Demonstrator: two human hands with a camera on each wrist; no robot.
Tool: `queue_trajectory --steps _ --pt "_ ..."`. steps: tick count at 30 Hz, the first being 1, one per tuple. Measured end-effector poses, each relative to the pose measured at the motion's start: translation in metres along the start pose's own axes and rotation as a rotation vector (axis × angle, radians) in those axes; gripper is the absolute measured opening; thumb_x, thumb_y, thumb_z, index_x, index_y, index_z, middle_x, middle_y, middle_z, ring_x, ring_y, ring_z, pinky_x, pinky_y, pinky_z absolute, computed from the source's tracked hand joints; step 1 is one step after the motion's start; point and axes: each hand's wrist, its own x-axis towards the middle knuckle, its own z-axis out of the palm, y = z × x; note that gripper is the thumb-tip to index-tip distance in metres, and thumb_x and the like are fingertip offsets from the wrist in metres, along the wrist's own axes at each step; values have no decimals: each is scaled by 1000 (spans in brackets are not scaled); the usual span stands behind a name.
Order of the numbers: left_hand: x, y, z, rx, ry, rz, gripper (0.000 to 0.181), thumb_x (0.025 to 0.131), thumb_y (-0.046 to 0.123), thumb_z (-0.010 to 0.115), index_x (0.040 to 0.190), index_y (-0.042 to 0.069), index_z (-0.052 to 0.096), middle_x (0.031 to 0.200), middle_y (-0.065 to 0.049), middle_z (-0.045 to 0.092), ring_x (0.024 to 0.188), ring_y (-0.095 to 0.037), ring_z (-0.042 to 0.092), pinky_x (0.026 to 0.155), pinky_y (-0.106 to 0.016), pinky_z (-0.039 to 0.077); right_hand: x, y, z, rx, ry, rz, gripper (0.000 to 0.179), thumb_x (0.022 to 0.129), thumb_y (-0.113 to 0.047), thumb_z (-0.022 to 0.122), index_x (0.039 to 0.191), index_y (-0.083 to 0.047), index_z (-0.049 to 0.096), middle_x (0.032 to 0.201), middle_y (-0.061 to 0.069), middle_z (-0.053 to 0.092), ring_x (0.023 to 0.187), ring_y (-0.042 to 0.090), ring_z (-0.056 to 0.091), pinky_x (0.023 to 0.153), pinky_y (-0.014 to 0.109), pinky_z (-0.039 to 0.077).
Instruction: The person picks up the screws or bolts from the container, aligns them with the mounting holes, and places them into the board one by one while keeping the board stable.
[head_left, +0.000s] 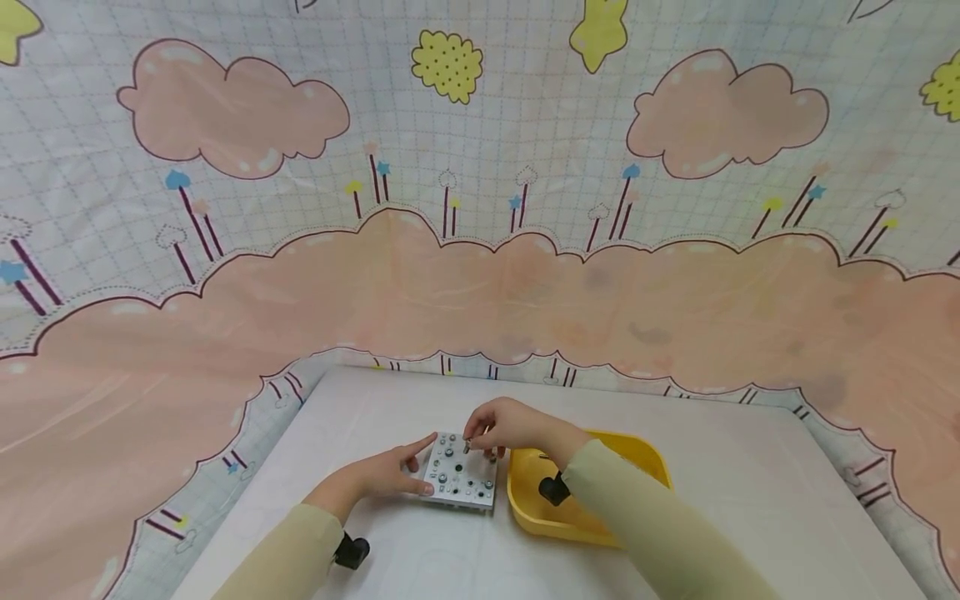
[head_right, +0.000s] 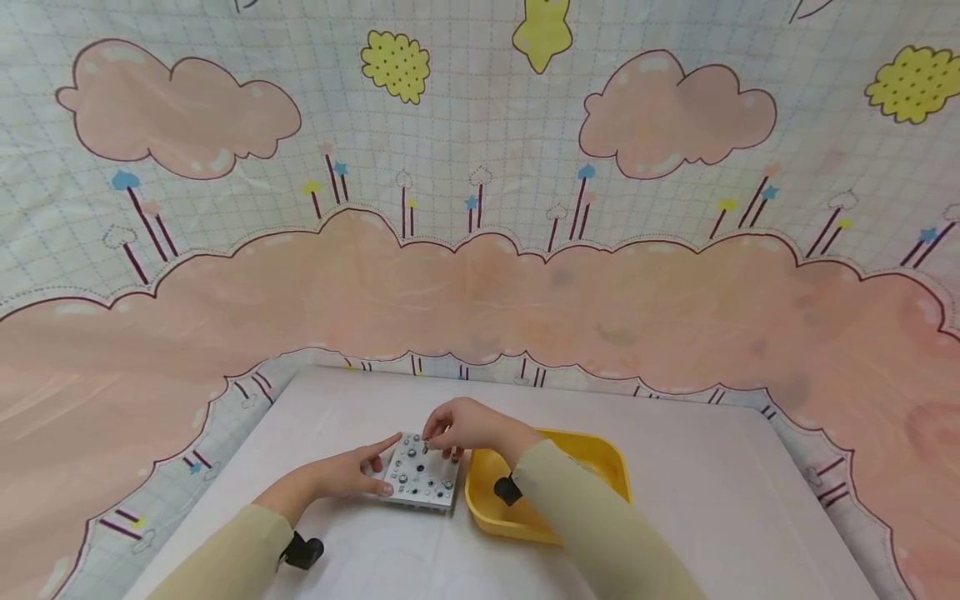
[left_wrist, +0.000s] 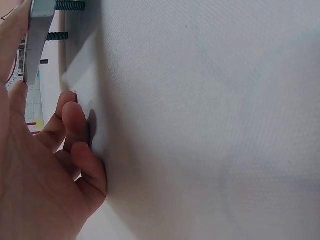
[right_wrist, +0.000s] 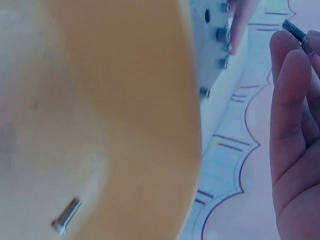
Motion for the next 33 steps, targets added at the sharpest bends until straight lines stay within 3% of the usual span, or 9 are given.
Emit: queue_trajectory --steps 7,15,24,33 --pt "1 -1 -1 -9 -13 6 100 75 54 81 157 35 27 106 -1 51 93 -20 49 82 -43 40 11 -4 11 -18 -38 20 7 92 -12 70 98 -11 73 88 9 70 73 28 65 68 37 55" --pt "0 0 -2 -21 -14 15 100 75 53 81 157 35 28 106 -2 50 93 -22 49 81 -43 41 22 -3 19 -66 -71 66 7 92 -11 70 97 -13 74 82 -1 66 70 19 62 65 31 54" --pt "2 -1 0 -3 -12 14 100 75 55 80 157 37 27 107 0 51 93 -20 49 80 -42 40 25 -5 27 -179 -74 138 8 92 -10 70 89 -16 72 80 -2 63 69 16 59 65 27 51" --pt "-2 1 -2 -14 -9 2 99 76 53 81 157 37 27 108 0 51 93 -21 49 81 -43 41 27 -6 31 -264 -73 141 8 92 -11 70 88 -18 72 82 -3 62 72 14 59 65 24 50"
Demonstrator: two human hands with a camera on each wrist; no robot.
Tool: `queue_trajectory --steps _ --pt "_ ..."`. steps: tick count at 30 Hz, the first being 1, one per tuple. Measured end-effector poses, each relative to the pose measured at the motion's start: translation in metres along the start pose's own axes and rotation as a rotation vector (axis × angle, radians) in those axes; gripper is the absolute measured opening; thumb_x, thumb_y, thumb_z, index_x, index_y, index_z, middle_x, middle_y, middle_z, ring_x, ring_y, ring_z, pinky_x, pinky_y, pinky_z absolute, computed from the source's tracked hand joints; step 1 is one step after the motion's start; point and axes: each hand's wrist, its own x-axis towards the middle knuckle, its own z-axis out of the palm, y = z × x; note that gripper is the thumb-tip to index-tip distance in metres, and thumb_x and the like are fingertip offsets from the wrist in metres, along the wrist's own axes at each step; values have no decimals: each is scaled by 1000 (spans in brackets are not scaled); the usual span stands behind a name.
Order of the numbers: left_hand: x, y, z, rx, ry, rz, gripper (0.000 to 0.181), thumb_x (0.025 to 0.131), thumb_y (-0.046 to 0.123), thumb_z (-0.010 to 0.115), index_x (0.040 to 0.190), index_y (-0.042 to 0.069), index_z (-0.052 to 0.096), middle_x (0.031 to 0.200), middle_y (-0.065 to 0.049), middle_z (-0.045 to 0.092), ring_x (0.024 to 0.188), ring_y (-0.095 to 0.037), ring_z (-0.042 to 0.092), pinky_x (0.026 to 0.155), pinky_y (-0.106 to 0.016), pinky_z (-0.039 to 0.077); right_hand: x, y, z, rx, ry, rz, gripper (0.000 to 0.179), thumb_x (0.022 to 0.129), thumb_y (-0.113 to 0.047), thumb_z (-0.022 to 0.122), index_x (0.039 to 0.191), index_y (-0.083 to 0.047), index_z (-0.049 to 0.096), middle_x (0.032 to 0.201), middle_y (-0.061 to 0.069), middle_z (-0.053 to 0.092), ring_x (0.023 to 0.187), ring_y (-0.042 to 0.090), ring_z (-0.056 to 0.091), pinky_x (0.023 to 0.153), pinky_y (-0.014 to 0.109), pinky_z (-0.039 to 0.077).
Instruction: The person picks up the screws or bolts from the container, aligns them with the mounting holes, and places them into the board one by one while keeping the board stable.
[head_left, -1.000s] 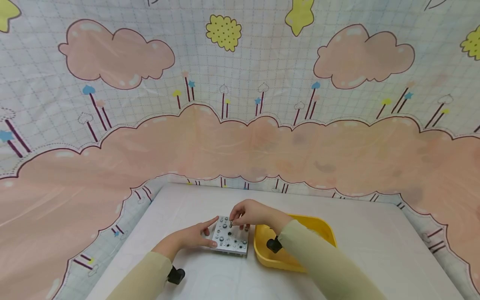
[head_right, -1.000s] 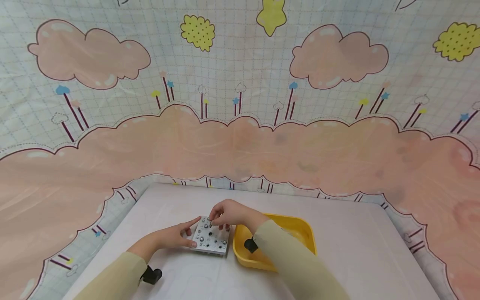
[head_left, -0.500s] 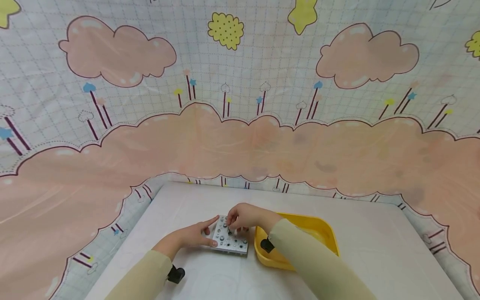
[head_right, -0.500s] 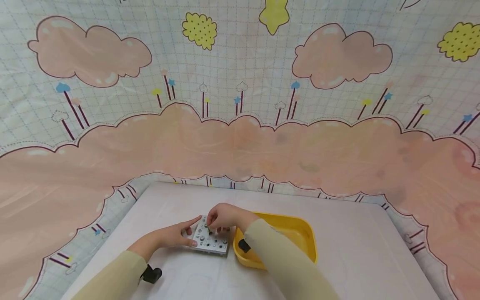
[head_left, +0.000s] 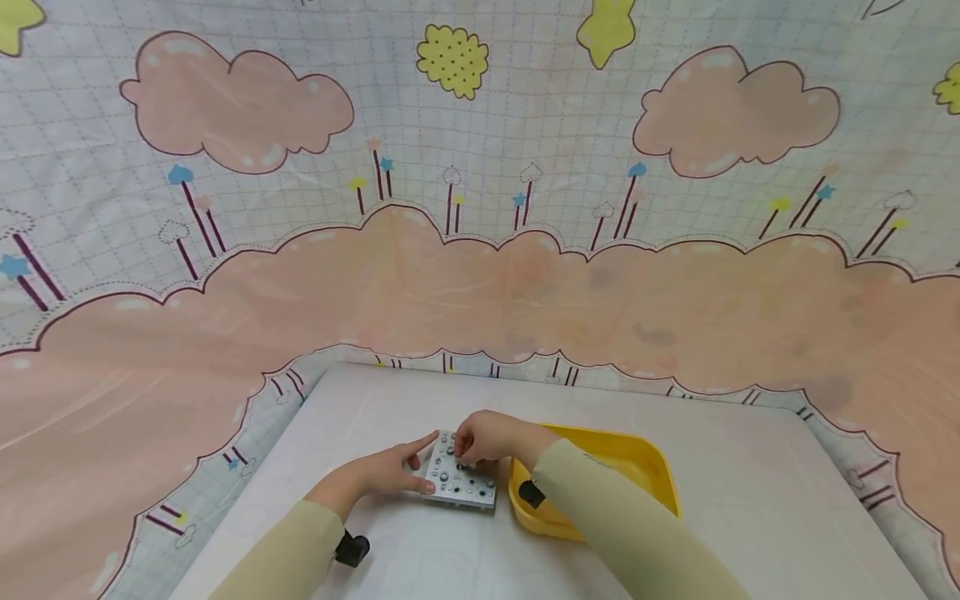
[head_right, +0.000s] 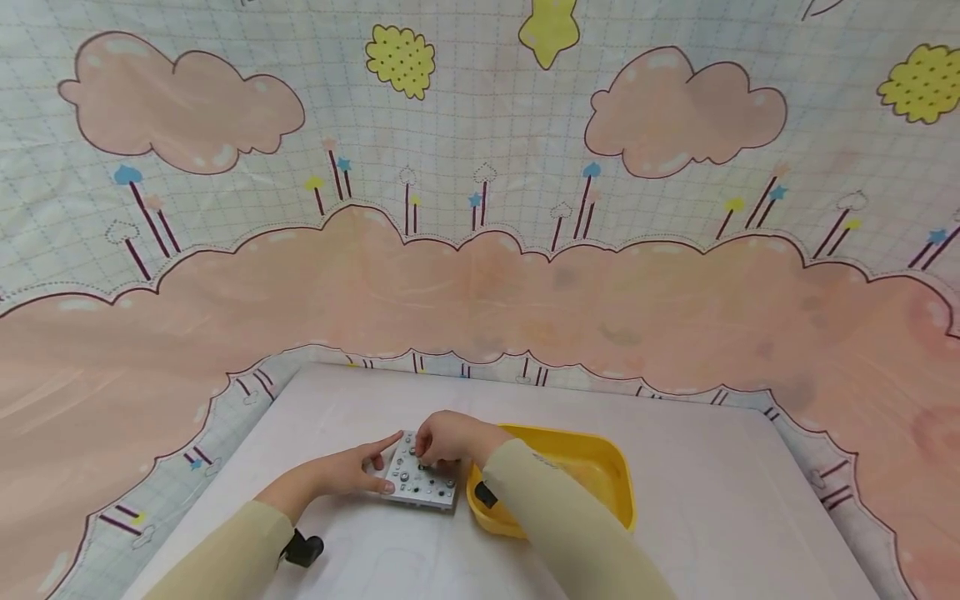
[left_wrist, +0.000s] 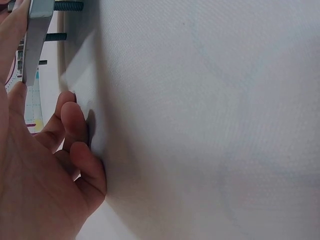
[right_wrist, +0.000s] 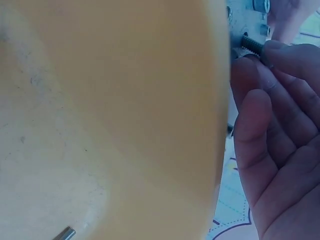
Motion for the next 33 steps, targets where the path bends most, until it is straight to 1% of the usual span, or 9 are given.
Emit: queue_trajectory --steps 3,10,14,17,23,27,30,33 --pt "-1 0 0 4 3 0 99 75 53 81 157 37 27 108 -1 51 94 -22 49 81 -43 41 0 -2 1 -26 2 -4 8 92 -12 70 88 -18 72 82 -4 62 72 14 59 66 24 50" --pt "1 -1 1 5 5 8 99 75 54 81 157 36 27 106 0 51 93 -20 49 81 -42 41 0 -5 3 -137 14 -1 10 91 -15 72 86 -23 72 83 -7 61 76 9 55 72 23 47" --pt "1 -1 1 1 8 15 99 75 52 81 157 35 28 105 0 50 93 -20 48 81 -42 40 0 -6 4 -162 18 -11 10 91 -15 72 87 -24 72 83 -8 61 77 9 55 74 23 47" --pt "0 -1 1 4 9 14 99 76 53 81 157 35 28 105 0 50 93 -20 49 81 -42 40 -1 -7 3 -154 19 -25 9 92 -16 72 88 -24 73 83 -8 61 77 9 54 73 23 47" --pt "1 -2 2 11 10 8 99 76 53 81 157 35 28 105 0 50 91 -20 49 80 -42 40 -4 -3 -2 -67 28 -25 8 91 -16 72 95 -23 75 85 -6 61 76 11 56 70 23 49" --pt "2 -2 2 16 11 6 99 75 54 81 157 35 28 105 0 50 92 -19 49 81 -42 40 -7 2 -7 -11 40 -46 10 92 -15 71 97 -22 76 87 -6 62 74 13 60 67 24 52" --pt "2 -2 2 17 12 4 100 75 54 81 157 35 28 104 0 50 92 -19 49 81 -42 40 -11 6 -14 5 56 -72 10 93 -14 70 99 -20 76 87 -6 63 74 16 63 67 25 52" --pt "2 -2 3 20 14 -3 100 75 53 81 157 35 28 105 0 50 92 -20 48 81 -43 40 -16 11 -19 12 74 -85 11 93 -15 70 100 -18 77 86 -6 64 75 15 63 67 26 51"
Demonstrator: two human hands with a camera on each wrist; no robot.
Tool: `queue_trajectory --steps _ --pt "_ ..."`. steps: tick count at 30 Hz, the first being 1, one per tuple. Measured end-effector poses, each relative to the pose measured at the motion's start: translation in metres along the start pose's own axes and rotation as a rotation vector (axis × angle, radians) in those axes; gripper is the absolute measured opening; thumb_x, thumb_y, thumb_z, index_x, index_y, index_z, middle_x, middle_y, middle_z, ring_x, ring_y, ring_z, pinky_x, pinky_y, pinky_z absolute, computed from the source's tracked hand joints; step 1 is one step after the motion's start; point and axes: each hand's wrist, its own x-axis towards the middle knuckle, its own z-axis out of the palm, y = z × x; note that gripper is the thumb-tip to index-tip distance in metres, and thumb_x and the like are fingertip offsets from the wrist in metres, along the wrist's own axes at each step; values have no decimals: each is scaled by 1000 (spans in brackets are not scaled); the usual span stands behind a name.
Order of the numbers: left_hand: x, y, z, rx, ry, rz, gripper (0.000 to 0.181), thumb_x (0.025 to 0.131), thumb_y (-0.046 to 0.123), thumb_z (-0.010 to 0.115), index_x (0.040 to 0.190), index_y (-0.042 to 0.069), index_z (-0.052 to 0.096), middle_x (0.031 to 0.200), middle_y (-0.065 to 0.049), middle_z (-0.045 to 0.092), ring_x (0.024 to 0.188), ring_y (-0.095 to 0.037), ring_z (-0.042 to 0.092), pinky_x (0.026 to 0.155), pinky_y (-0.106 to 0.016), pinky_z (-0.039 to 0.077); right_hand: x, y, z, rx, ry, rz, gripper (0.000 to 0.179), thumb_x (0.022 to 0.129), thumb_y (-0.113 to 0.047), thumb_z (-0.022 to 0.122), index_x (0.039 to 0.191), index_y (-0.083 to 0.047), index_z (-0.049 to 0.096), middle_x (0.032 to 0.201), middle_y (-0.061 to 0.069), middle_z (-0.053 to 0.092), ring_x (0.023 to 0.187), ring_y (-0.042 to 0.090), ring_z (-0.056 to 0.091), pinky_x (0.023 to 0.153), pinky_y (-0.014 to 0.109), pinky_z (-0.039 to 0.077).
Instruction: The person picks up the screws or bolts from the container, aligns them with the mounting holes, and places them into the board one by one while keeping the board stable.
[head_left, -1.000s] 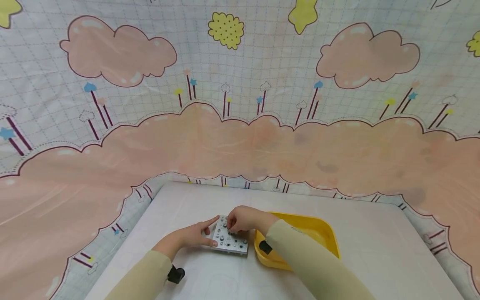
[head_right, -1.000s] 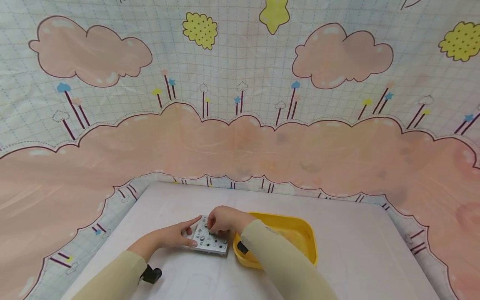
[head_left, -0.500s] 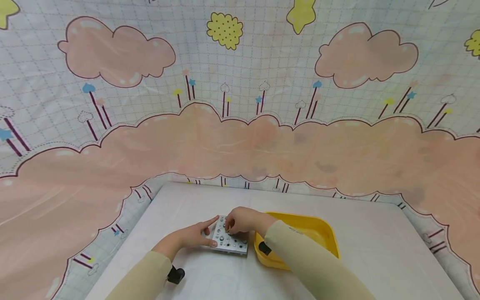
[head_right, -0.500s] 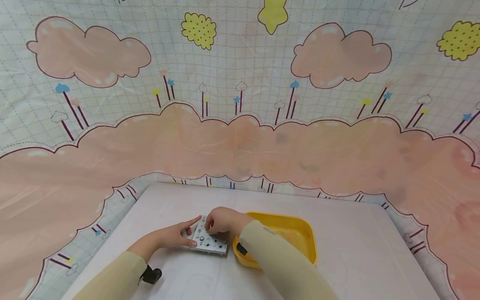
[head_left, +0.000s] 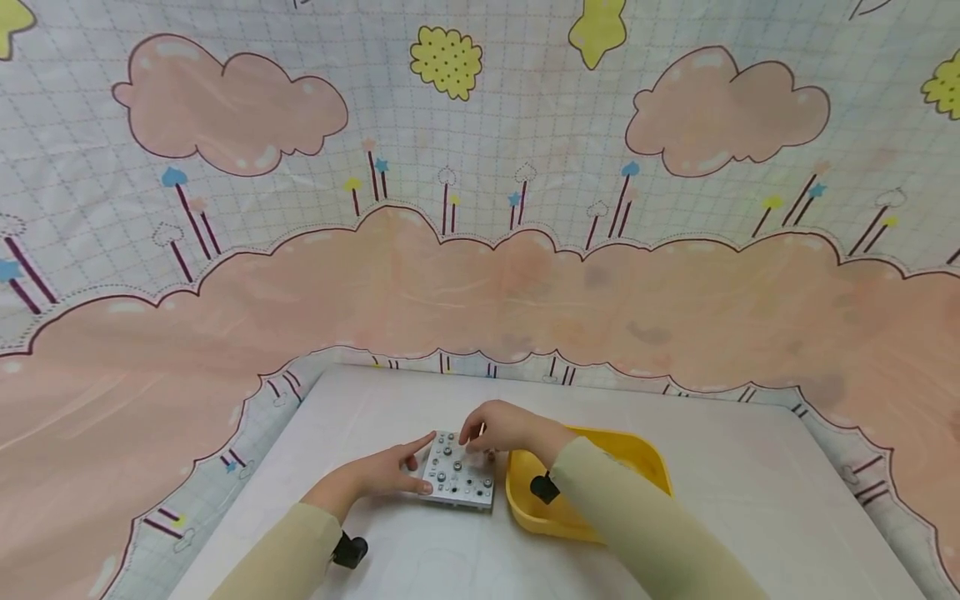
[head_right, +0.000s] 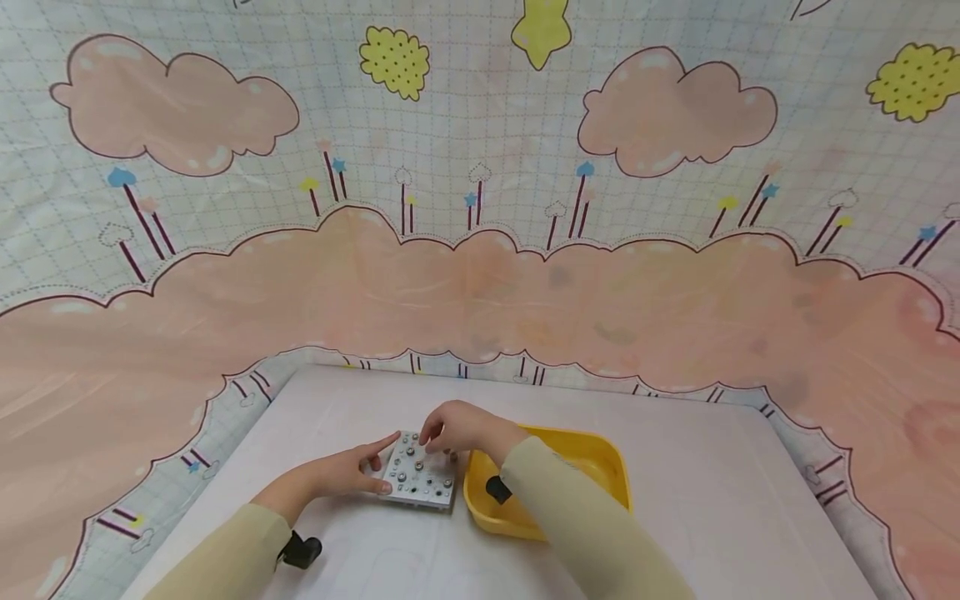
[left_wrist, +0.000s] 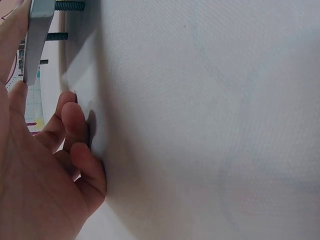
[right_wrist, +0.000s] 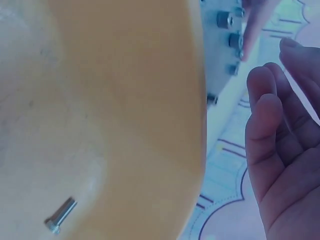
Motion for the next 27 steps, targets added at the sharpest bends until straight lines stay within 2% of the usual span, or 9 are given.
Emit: queue_trajectory --steps 6,13,21,27 --pt "-3 3 0 -7 8 -5 100 74 52 82 157 34 28 105 -1 50 91 -21 48 82 -43 40 -14 15 -9 35 31 -19 11 91 -14 71 100 -16 78 84 -6 64 73 13 58 66 27 51" --pt "-4 3 0 -13 18 14 100 75 51 82 157 32 28 105 -1 49 90 -20 47 80 -42 38 -39 40 -12 88 47 4 13 91 -17 73 103 -14 77 80 -3 63 61 15 52 52 27 45" --pt "-6 6 -1 -9 18 -3 100 74 53 82 157 34 28 106 1 49 90 -20 47 81 -42 39 -64 69 -17 35 100 12 13 90 -15 74 102 -16 77 79 -5 62 67 12 55 60 27 49" --pt "-6 7 -2 -16 9 -1 99 75 51 82 157 34 28 107 0 49 91 -20 47 81 -42 38 -78 84 -19 22 112 31 14 90 -14 74 104 -10 76 78 -5 62 67 13 56 59 27 47"
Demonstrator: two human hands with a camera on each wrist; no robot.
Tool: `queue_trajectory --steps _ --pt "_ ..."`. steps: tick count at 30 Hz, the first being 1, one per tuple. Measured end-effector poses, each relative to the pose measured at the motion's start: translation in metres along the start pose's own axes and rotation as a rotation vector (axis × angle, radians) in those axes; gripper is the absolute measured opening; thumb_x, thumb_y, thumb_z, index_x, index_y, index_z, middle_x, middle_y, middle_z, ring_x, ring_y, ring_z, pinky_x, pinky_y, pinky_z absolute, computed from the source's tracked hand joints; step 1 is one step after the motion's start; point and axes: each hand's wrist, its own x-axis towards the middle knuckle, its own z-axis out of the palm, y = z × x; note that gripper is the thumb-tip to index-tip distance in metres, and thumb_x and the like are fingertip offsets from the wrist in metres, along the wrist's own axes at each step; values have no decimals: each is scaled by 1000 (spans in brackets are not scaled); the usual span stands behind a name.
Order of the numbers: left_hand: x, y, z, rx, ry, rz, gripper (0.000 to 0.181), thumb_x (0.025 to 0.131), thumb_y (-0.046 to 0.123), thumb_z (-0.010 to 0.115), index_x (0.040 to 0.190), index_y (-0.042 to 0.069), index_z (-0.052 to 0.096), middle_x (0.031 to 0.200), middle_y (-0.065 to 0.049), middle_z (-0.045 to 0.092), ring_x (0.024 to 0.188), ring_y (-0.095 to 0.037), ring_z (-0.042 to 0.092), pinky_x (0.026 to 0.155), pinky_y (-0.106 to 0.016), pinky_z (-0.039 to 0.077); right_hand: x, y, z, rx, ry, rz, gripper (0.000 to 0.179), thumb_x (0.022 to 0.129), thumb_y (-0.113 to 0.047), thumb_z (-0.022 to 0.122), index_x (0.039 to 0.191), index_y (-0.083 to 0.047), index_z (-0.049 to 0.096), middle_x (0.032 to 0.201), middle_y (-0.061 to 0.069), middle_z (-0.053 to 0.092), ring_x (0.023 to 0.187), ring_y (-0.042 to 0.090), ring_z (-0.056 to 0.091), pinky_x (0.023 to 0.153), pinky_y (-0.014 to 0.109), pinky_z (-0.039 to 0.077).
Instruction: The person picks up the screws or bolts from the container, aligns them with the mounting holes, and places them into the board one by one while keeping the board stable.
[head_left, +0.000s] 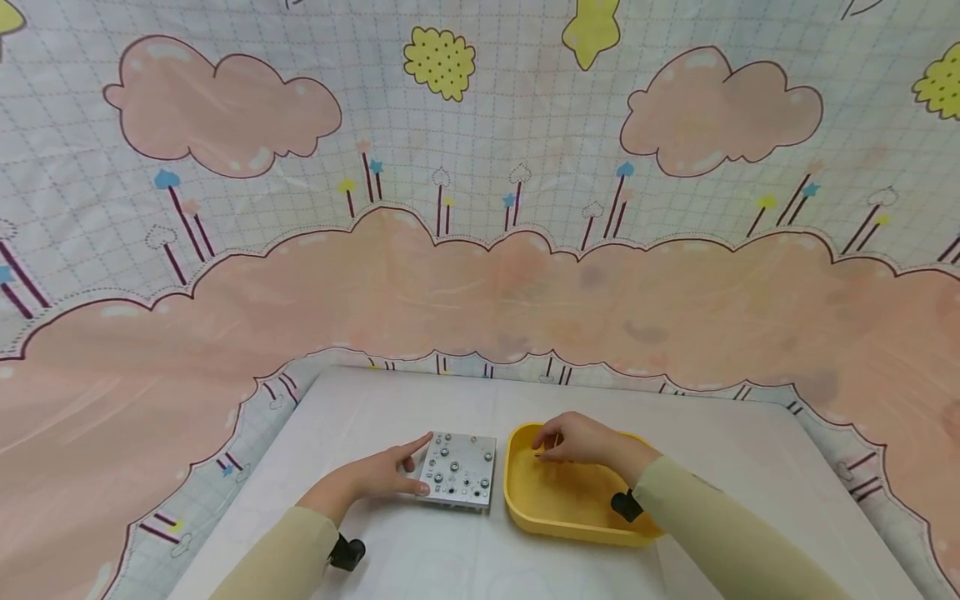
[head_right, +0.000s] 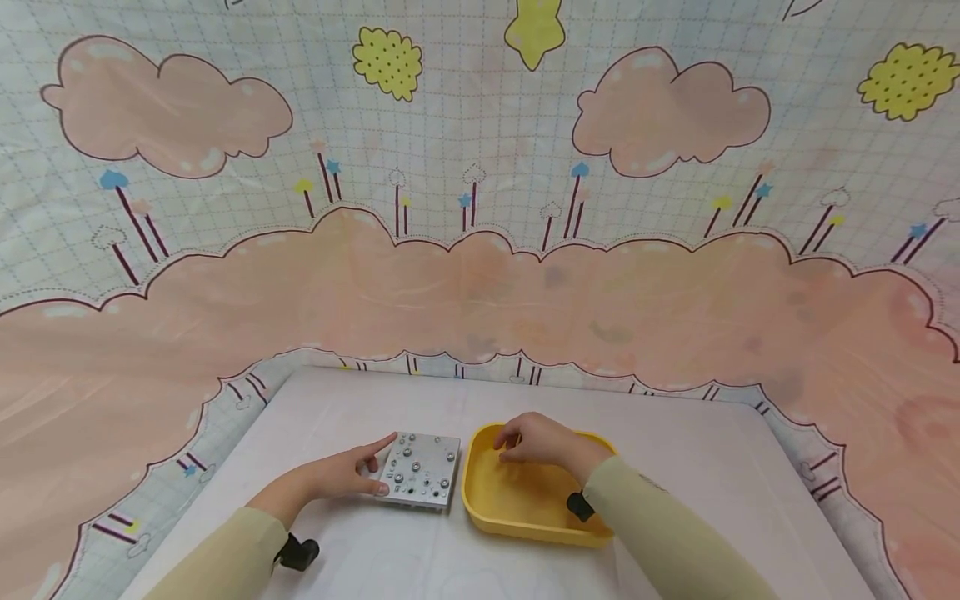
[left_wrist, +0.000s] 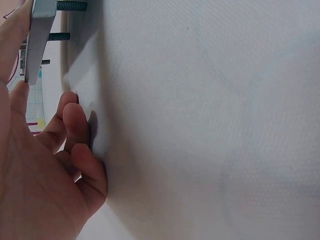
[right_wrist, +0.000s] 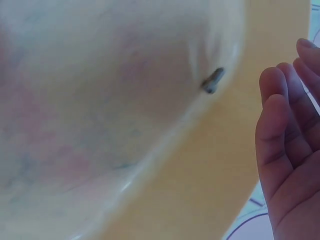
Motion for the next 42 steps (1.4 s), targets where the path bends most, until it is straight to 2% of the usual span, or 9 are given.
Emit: queue_trajectory --steps 6,11,17,22,31,35,42 --pt "0 0 -1 3 -3 1 99 76 51 81 157 33 27 107 -1 49 92 -21 47 81 -42 39 -5 9 1 -13 -27 5 14 91 -12 72 105 -11 74 80 1 66 68 12 58 63 28 47" --pt "0 0 -1 -5 -5 0 99 76 51 81 157 33 27 108 -1 50 92 -21 47 81 -42 39 -4 15 4 -92 -47 0 18 89 -11 73 107 -8 73 78 -4 65 67 9 57 64 26 47" --pt "2 -1 -1 5 -2 3 99 76 50 81 157 34 27 108 0 50 92 -21 47 81 -42 39 -2 18 7 -124 -61 87 20 87 -17 76 106 -12 72 80 -6 61 71 12 56 67 29 48" --pt "3 -2 0 2 -5 2 100 76 51 81 157 34 27 107 0 50 91 -20 47 81 -42 39 -2 17 10 -134 -55 121 23 87 -17 77 108 -10 71 82 -4 60 74 14 55 71 33 48" --pt "4 -2 2 4 -3 2 100 75 52 82 157 34 27 106 0 49 91 -20 47 81 -41 39 -2 12 17 -215 -25 109 21 90 -17 74 109 -9 70 81 -3 57 78 16 52 79 37 45" --pt "5 -2 3 -6 0 4 100 75 52 82 157 34 28 105 0 49 90 -19 47 80 -41 39 -1 11 20 -263 -16 110 20 90 -18 74 107 -9 70 80 -4 57 75 15 51 77 35 47" --pt "4 -3 3 -1 4 -4 100 75 52 82 157 34 28 105 0 49 90 -19 47 80 -41 39 2 8 23 -384 25 51 12 89 -18 75 95 -9 70 76 -5 58 70 14 49 75 36 47"
